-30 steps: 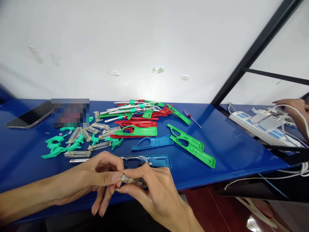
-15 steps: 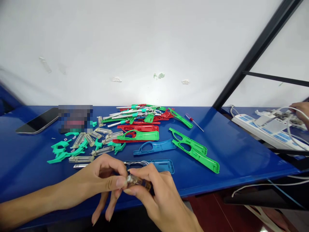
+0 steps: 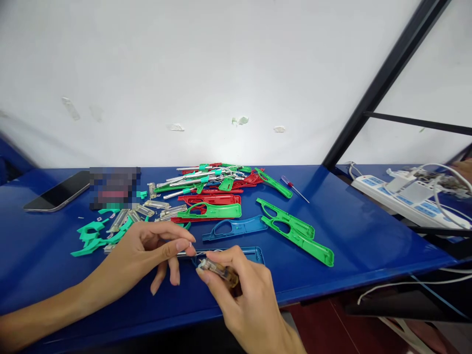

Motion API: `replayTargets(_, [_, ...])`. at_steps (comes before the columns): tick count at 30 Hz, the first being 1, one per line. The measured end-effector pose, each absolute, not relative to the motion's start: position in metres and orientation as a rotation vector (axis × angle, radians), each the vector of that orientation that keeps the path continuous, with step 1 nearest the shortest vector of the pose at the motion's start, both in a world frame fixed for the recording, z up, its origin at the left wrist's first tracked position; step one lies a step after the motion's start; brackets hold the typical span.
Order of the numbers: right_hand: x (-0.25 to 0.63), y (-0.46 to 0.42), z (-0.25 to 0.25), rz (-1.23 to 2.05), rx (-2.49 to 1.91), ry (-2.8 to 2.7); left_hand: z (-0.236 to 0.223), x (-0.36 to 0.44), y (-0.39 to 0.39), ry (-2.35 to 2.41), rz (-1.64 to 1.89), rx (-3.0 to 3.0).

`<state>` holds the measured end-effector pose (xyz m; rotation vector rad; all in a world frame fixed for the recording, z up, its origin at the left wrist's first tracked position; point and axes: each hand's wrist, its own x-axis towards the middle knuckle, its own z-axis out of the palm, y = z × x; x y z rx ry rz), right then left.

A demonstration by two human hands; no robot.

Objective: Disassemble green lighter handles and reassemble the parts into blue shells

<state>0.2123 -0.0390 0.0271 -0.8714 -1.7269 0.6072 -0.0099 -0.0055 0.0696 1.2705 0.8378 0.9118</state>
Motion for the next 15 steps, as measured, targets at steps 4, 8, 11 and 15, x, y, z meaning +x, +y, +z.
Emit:
replayTargets(4, [0.211,-0.0377,0.0288,0.502,-0.862,-1.714,0.0672,-0.0099,-0.0073,0.82,0.89,1.287])
replayTargets(8, [0.2105,-0.0366,0.03,0.487,-0.848,-1.725,0.0657,-0.0102,-0.0105,0.849,0.814,1.318])
replayTargets(11, [0.21,-0.0353,0.0302,0.504,-0.849,-1.74,0.0659,-0.0099,-0.0134,0.867,0.782,1.319])
replayTargets(15, [0.21,-0.0341,0.0293,0.476,-0.885,-1.75,0.0664,-0.0077,-0.0159,0.9,0.758,1.338])
